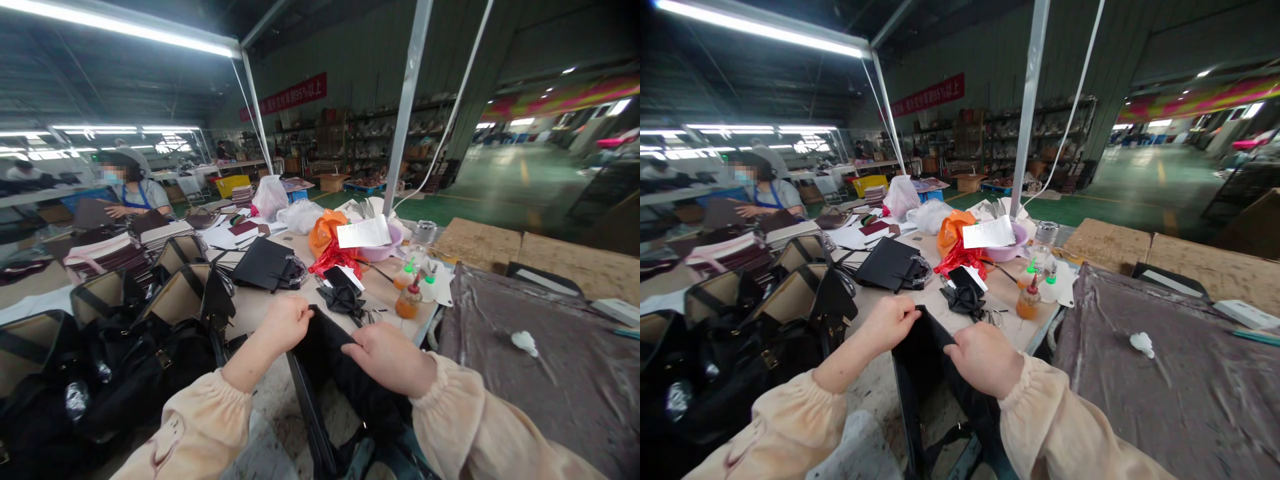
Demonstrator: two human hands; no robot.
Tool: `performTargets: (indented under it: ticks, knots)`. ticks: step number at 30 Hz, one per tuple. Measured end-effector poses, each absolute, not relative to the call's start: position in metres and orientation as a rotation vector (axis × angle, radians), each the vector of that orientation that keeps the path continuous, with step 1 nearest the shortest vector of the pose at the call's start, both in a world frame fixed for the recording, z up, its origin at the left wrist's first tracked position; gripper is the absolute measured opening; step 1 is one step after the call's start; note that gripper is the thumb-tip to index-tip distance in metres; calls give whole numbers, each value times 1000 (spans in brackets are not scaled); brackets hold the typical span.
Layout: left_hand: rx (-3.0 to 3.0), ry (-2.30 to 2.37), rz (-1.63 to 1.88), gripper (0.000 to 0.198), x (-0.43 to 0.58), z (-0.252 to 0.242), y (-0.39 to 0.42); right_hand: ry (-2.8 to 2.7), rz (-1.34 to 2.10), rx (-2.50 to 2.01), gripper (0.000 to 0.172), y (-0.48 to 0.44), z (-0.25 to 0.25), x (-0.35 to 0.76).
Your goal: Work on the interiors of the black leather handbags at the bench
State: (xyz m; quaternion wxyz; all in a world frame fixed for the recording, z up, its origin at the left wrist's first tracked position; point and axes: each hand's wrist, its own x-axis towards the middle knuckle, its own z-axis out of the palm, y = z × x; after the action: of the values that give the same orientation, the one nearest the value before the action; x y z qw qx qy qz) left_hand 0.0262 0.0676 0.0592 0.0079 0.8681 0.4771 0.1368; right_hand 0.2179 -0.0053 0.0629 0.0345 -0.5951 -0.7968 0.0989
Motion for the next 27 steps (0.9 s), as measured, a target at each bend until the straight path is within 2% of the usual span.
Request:
performTargets:
  ticks: [5, 11, 20, 27]
  knots:
    - [2750, 1515, 418, 22, 29, 55, 69, -2463, 339, -1799, 42, -6, 64, 222]
    - [2761, 1555, 381, 23, 29, 54, 69, -2566, 576, -1581, 49, 12, 87, 231]
    - [2742, 1601, 425, 23, 31, 53, 66, -2504, 163, -1622, 37, 59, 65, 194]
    - [2660, 1494, 539, 22, 24, 51, 65, -2421, 119, -1689, 37, 55, 61, 191]
